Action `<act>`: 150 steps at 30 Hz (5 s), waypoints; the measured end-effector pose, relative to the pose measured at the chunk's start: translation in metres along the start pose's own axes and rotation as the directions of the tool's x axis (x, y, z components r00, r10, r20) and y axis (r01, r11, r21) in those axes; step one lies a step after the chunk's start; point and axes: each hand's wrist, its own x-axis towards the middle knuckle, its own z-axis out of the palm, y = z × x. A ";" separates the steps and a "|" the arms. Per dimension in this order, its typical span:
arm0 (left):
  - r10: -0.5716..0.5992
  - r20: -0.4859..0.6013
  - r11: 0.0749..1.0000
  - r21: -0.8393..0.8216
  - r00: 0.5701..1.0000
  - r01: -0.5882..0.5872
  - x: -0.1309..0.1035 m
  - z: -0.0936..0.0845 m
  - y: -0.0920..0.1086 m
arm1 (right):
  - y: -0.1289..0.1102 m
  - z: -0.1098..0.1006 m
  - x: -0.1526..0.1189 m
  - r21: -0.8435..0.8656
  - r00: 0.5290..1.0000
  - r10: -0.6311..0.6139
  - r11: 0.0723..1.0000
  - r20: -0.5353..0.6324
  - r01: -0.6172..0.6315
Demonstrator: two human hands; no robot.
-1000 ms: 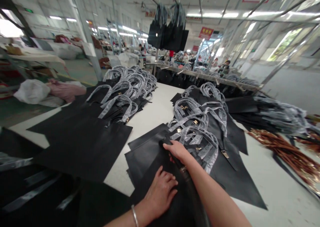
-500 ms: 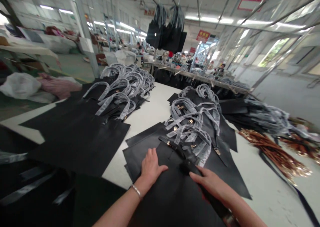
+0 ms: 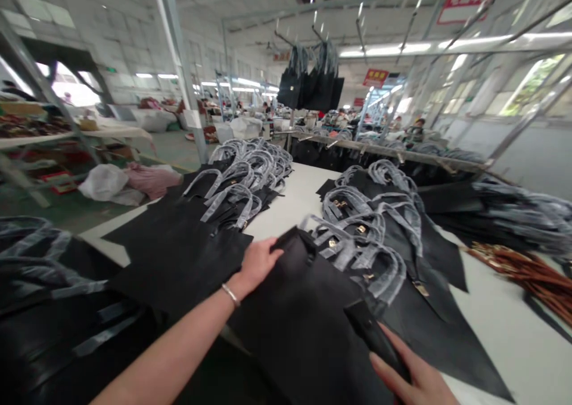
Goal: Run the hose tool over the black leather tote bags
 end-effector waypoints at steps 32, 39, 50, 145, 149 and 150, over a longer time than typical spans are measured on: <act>0.432 0.385 0.902 -0.158 0.816 -0.403 -0.148 0.104 0.060 | 0.015 -0.012 -0.005 0.293 0.979 0.182 0.935 0.090 -0.200; 0.403 0.438 0.915 -0.207 0.804 -0.346 -0.166 0.101 0.070 | -0.004 -0.006 0.001 0.162 0.999 0.028 0.986 0.035 -0.034; 0.415 0.458 0.906 -0.290 0.786 -0.310 -0.180 0.092 0.076 | -0.031 0.028 0.023 0.090 0.983 0.010 0.996 0.184 -0.027; -0.076 0.483 0.612 -0.668 0.873 0.423 -0.069 0.088 -0.026 | -0.095 0.057 0.054 0.054 0.988 -0.124 0.991 0.091 0.120; 0.139 0.234 0.851 -0.526 0.962 0.005 -0.051 0.079 -0.042 | -0.079 0.051 0.035 0.073 0.965 -0.147 0.988 0.218 0.134; 0.228 0.224 0.859 -0.505 0.948 -0.088 -0.044 0.077 -0.045 | -0.074 0.052 0.030 0.071 0.959 -0.148 0.988 0.240 0.135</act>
